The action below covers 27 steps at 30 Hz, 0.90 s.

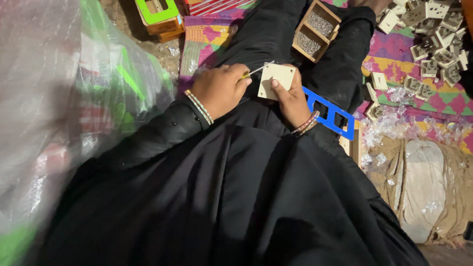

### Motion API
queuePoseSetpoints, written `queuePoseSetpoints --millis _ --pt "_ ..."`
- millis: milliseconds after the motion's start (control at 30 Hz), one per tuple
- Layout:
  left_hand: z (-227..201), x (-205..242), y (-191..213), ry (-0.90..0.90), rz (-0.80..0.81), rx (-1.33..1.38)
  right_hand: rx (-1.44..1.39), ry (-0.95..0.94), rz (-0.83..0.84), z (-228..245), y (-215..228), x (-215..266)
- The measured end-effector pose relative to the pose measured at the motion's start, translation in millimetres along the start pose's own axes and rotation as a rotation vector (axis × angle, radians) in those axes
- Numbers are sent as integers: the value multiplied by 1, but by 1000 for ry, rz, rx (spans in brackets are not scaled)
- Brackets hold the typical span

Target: The person assembles a multi-gang switchboard by inserting white plastic switch and socket modules into a blue frame. They use a screwdriver to secure the modules and then insert screws into the back of the frame.

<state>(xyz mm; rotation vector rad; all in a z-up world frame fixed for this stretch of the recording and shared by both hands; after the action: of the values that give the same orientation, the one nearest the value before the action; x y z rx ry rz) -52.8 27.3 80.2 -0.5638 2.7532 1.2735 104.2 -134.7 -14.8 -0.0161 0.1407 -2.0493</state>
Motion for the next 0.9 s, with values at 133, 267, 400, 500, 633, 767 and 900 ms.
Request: queuePoseSetpoints --millis 133,267,400,500,633,767,900 --pt "4 6 -1 19 11 -82 116 39 -16 4 2 1" --pt "6 8 -4 39 44 -109 190 82 -11 7 -1 1" --pt "7 8 -6 36 48 -110 294 86 -2 12 -7 1" --pt "8 9 -9 56 77 -162 424 89 -18 19 -15 2" --pt "10 12 -18 89 67 -159 685 79 -32 36 -25 4" --pt "21 9 -23 181 50 14 898 126 -30 51 -34 2" --pt "26 8 -25 203 68 122 990 187 0 58 -39 2"
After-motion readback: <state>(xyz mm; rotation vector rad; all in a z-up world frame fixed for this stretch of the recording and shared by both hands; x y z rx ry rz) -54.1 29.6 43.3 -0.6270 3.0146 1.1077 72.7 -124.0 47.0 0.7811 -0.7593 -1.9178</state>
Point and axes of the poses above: each hand's wrist, its own x-axis away from the middle knuckle, its own y-axis out of the back of the hand, z = x × y, the point moved 5 cm from there along -x, towards the middle knuckle, and after that the axes turned 9 degrees about z, right-handed, at the moved point
